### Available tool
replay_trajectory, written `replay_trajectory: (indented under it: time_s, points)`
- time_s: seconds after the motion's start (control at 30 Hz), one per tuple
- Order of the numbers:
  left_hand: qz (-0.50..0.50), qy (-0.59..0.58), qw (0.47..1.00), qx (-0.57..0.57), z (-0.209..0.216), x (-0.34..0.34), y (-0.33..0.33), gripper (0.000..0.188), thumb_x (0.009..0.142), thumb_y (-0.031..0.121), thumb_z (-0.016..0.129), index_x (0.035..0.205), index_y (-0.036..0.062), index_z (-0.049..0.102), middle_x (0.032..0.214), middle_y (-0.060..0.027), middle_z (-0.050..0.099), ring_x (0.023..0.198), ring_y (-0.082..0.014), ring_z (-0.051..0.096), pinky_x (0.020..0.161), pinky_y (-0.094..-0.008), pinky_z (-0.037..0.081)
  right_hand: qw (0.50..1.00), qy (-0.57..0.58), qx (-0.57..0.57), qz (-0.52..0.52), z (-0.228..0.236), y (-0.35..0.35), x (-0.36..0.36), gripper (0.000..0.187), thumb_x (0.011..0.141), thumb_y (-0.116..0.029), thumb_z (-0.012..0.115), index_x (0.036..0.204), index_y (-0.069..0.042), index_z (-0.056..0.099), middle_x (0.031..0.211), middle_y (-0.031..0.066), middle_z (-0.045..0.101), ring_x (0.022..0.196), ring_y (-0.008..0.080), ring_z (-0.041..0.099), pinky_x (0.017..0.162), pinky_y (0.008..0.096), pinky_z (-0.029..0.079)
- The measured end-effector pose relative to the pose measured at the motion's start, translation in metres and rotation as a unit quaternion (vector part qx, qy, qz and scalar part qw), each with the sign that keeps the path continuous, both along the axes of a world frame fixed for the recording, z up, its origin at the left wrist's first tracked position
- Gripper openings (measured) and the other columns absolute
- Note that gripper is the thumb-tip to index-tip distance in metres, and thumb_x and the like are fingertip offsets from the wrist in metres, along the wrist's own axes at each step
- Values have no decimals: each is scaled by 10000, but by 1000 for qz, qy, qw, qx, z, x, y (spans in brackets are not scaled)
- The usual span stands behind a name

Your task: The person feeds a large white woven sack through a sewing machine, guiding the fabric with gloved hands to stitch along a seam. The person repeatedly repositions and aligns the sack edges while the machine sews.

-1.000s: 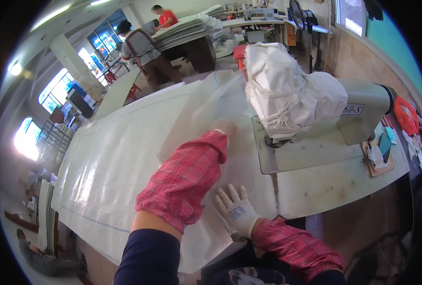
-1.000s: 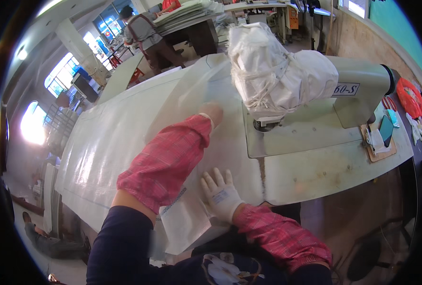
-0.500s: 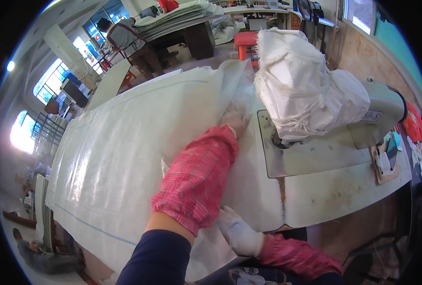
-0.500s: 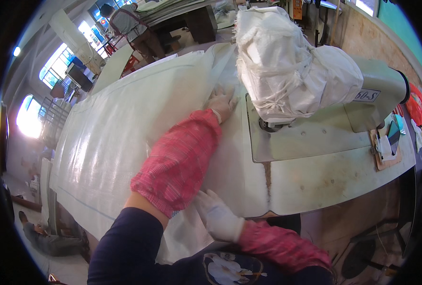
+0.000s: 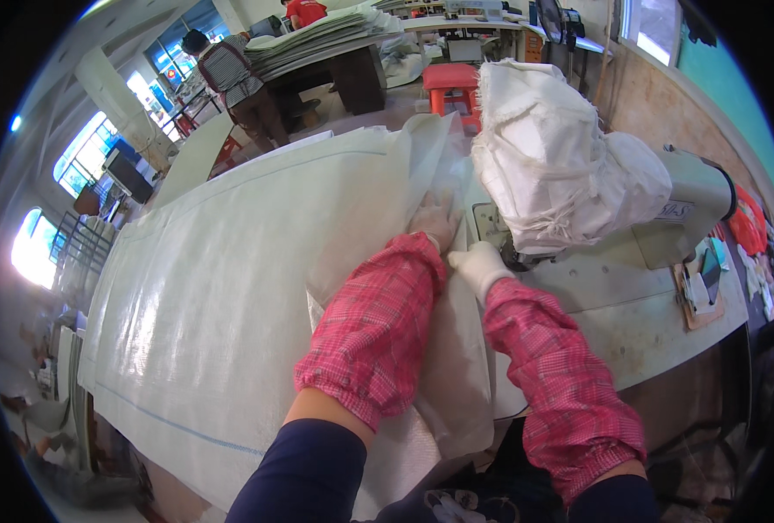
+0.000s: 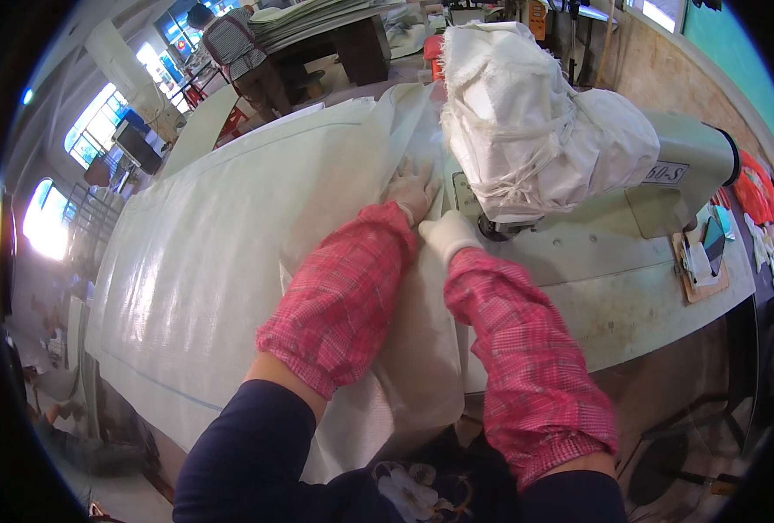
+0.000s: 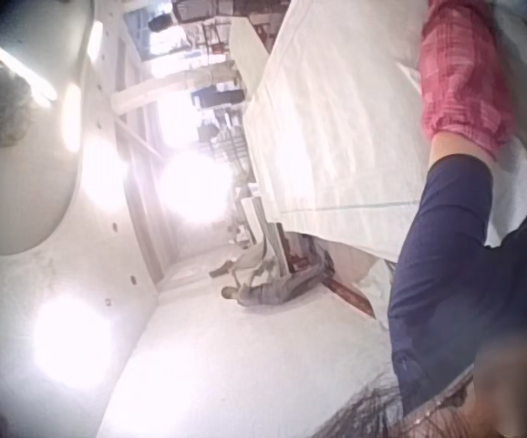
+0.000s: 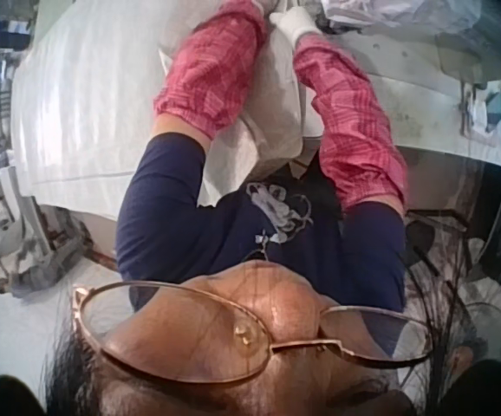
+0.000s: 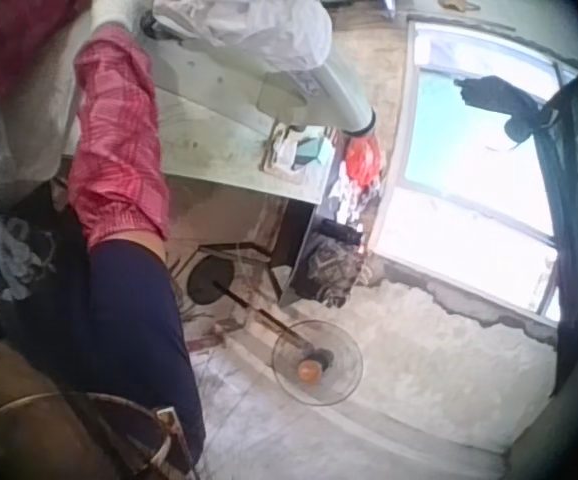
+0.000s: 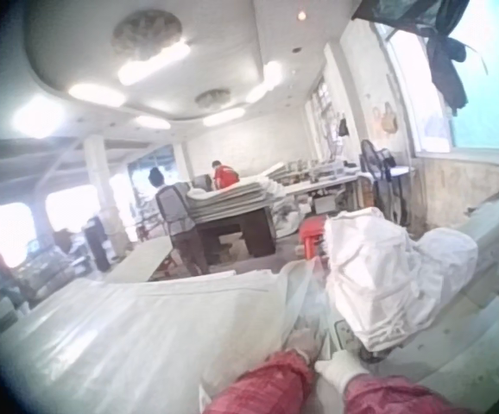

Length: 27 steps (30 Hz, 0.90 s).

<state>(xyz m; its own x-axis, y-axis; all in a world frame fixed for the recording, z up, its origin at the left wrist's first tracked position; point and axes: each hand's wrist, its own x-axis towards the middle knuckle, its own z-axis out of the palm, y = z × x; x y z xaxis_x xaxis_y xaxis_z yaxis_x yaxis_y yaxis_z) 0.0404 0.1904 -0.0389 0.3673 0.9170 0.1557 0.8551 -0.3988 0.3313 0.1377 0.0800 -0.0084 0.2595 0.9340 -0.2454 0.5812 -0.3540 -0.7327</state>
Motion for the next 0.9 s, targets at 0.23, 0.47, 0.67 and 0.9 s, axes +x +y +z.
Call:
replay_trajectory:
  time_s: [0.23, 0.47, 0.67, 0.9]
  points:
    - [-14, 76, 996, 51, 0, 15, 0, 385, 916, 364, 567, 1106, 43, 662, 1102, -243, 638, 1072, -430, 596, 918, -471, 483, 921, -304, 174, 168, -8, -150, -32, 335, 879, -78, 491, 1155, 108, 532, 824, 187, 670, 696, 328, 678, 627, 466, 526]
    - [-15, 140, 984, -107, 8, 29, 29, 316, 888, 285, 583, 1001, 19, 711, 1039, -216, 688, 952, -400, 660, 832, -443, 530, 938, -225, -35, 262, 14, -188, -40, 640, 887, -98, 471, 1427, 159, 245, 886, 187, 694, 767, 323, 698, 680, 447, 529]
    - [1, -35, 984, -175, -2, 25, 46, 227, 834, 223, 647, 897, 29, 747, 905, -222, 703, 873, -366, 688, 765, -424, 528, 943, -209, -42, 256, 18, -196, -14, 689, 866, -115, 478, 1447, 150, 218, 847, 165, 698, 723, 309, 690, 638, 444, 520]
    - [-104, -155, 982, -28, -19, 49, -45, 169, 792, 123, 645, 891, 32, 747, 807, -200, 698, 778, -352, 696, 715, -393, 528, 947, -229, -5, 225, 15, -268, 24, 701, 839, -120, 497, 1428, 156, 238, 774, 160, 701, 679, 305, 695, 634, 443, 515]
